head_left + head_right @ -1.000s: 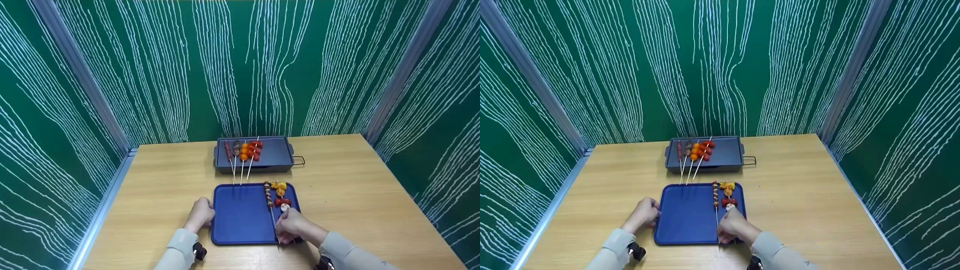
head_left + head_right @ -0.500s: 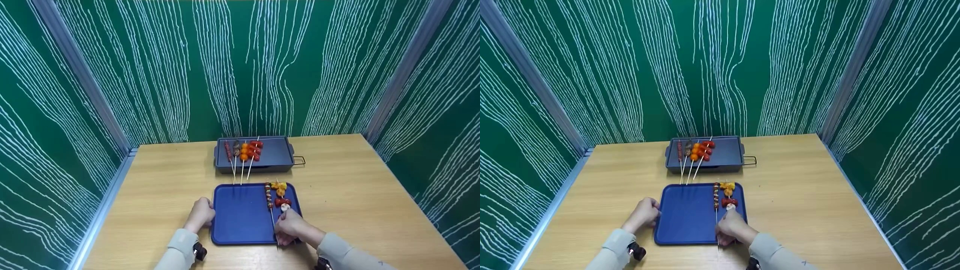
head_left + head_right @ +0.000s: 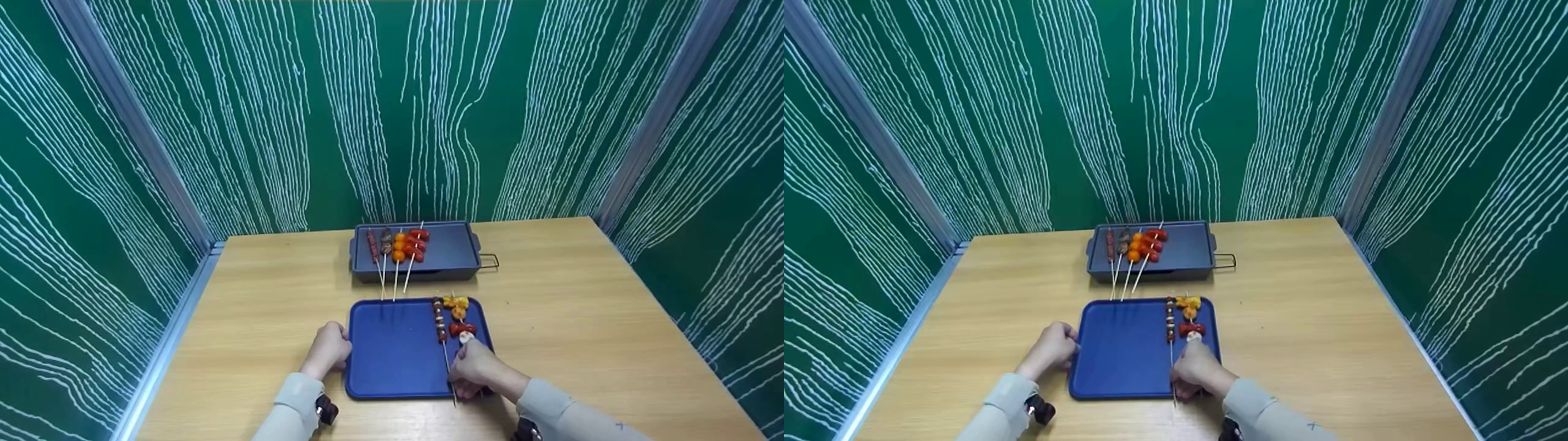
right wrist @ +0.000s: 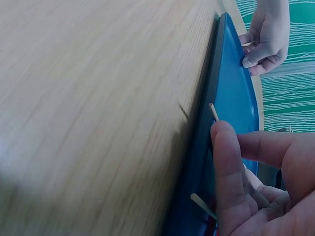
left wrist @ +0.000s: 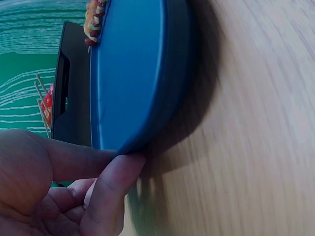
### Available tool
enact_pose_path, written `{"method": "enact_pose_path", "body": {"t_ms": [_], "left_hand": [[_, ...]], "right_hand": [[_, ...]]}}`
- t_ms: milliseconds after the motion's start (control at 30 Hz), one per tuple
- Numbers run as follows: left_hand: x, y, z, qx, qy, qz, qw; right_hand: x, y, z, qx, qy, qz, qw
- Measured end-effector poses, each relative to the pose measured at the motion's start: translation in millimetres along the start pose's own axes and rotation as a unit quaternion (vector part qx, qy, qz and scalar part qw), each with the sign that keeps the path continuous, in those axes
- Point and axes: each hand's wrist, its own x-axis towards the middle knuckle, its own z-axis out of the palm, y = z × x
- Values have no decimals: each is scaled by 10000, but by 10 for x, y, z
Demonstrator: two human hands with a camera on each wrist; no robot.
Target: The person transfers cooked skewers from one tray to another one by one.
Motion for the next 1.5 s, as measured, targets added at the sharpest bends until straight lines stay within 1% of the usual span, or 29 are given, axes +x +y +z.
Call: {"method": "enact_pose_path", "body": {"t_ms": [133, 267, 433, 567, 767, 1000, 1267, 1500], "left_hand": [[2, 4, -6, -31, 3, 66, 10000], [8, 5, -13, -62, -22, 37, 10000], [10, -1, -10, -47, 24, 109, 9999], [9, -7, -7, -55, 40, 80, 9999], [13, -5, -6, -75, 25, -43, 10000], [20, -13, 2, 141, 75, 9, 9999], [25, -38, 10, 156, 120, 93, 9998], [33, -29, 13, 117, 126, 28, 9998]], "right_hand": [[-1, -32, -41, -41, -53, -81, 9999], [-8, -94, -123, 12, -148, -248, 9996], [19, -209, -238, 178, -61, -339, 9992], [50, -310, -340, 355, 14, -326, 9988], [86, -470, -491, 679, -13, -385, 9970], [143, -609, -623, 1189, -151, -540, 9913], [209, -766, -667, 1233, 214, -530, 9907], [311, -876, -648, 1472, 295, -675, 9864]]}}
